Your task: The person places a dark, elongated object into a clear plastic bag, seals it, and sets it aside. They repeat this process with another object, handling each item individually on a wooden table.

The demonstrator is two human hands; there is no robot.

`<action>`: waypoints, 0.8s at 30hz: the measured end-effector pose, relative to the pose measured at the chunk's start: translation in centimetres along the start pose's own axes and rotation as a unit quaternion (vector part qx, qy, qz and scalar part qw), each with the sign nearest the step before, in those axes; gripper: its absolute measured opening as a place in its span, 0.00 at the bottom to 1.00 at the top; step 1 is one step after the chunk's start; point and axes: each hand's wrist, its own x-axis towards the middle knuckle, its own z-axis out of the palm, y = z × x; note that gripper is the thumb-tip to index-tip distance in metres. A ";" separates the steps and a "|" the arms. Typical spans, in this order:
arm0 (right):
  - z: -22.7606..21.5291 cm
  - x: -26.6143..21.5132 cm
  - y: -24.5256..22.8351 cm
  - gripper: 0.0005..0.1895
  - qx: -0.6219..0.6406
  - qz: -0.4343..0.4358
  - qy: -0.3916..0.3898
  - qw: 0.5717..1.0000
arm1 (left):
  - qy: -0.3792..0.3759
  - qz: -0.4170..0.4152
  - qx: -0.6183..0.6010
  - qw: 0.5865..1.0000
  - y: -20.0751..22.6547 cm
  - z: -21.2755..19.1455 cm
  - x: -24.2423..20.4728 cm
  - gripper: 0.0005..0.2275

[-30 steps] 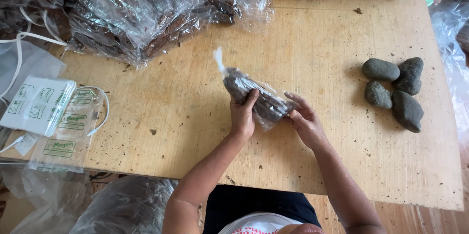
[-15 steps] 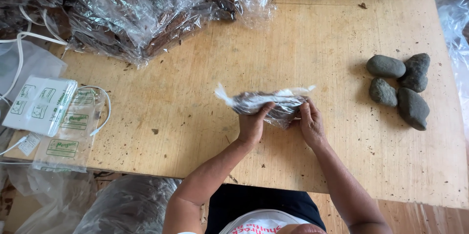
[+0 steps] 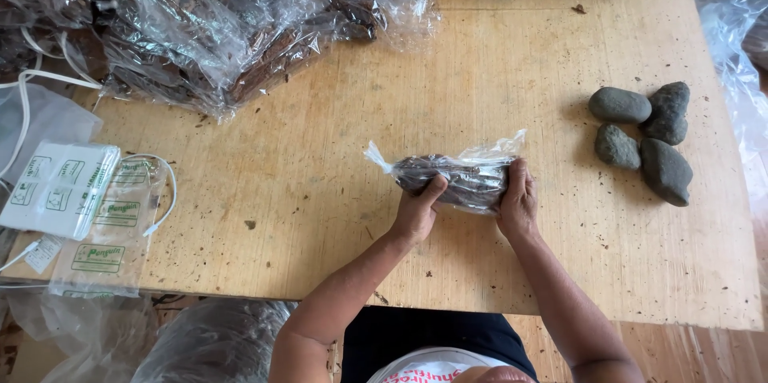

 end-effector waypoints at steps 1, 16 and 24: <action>-0.1 -0.5 -0.4 0.27 0.000 -0.002 0.000 1.000 | -0.002 0.001 0.000 1.000 0.8 0.8 -0.2 0.11; 2.4 -8.7 -14.1 0.26 0.221 0.033 -0.038 0.974 | -0.041 -0.011 0.055 0.998 5.9 3.7 0.1 0.26; 2.3 -7.8 -12.6 0.23 0.235 0.016 0.015 0.972 | 0.038 0.059 0.079 0.994 8.1 2.7 1.3 0.21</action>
